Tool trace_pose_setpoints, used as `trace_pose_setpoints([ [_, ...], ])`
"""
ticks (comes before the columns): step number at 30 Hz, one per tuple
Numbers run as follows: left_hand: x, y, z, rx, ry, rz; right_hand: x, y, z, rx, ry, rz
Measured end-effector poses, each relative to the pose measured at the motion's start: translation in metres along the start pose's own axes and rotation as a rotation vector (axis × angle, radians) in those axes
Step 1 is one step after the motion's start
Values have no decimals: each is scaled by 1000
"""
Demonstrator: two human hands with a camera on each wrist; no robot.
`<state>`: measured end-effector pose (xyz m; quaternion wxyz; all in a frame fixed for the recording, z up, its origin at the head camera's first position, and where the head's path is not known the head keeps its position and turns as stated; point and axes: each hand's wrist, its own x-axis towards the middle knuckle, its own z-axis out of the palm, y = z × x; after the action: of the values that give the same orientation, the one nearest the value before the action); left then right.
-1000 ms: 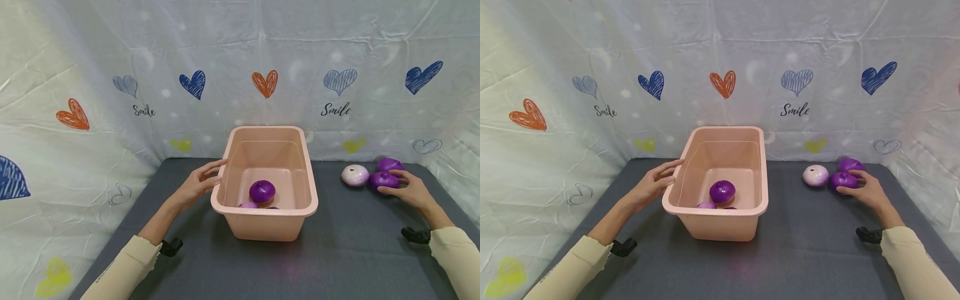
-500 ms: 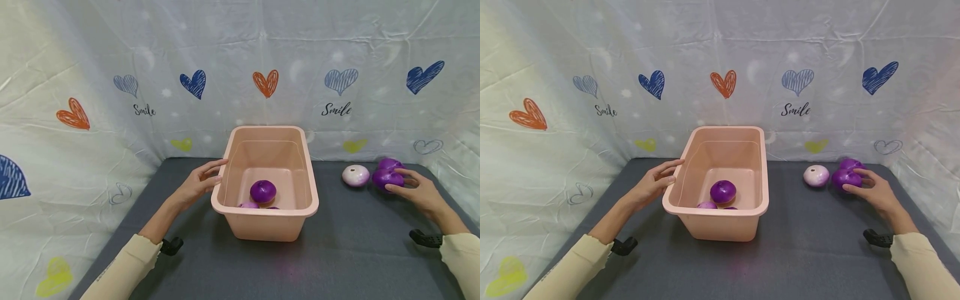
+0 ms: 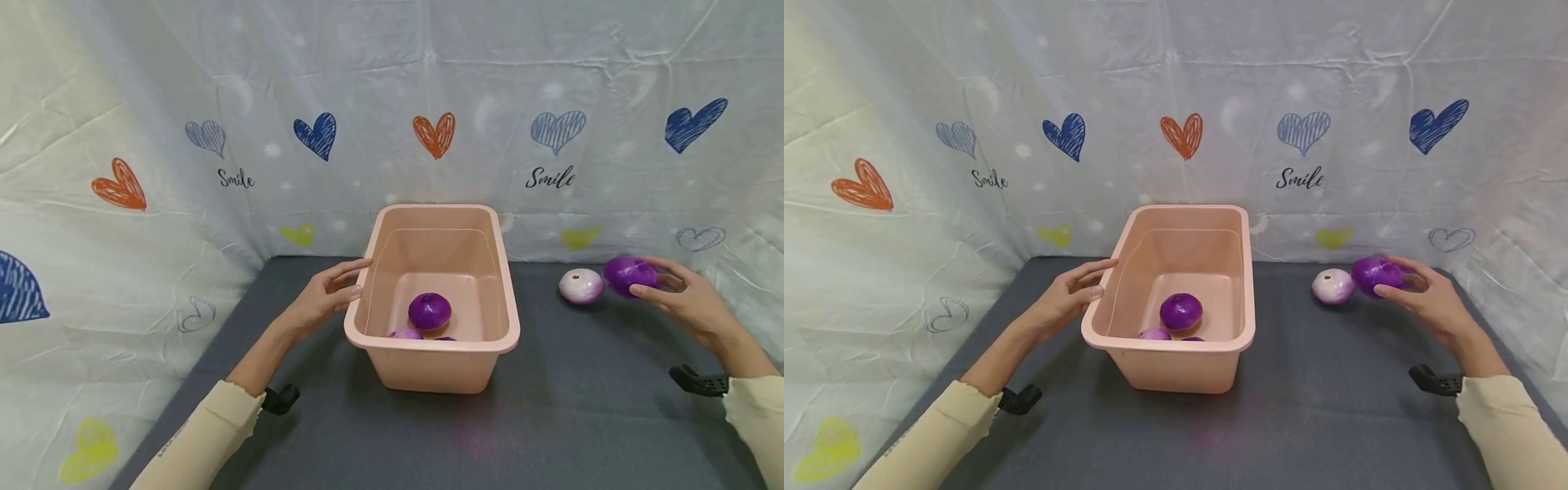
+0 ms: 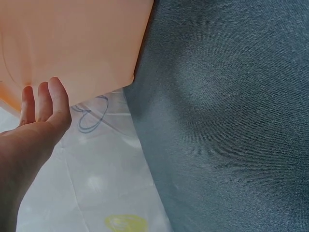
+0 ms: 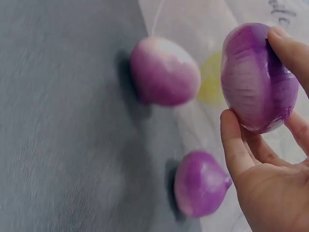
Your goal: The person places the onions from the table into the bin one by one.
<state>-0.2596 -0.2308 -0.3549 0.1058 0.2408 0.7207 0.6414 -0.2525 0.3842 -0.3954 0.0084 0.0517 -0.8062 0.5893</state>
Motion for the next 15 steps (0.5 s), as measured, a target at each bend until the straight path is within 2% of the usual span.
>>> trace_pose_setpoints([
  [6, -1, 3, 0, -2, 4, -8, 6, -17, 13, 39, -36, -12],
  [15, 0, 1, 1, -6, 6, -1, 18, -42, 33, 24, -104, -21],
])
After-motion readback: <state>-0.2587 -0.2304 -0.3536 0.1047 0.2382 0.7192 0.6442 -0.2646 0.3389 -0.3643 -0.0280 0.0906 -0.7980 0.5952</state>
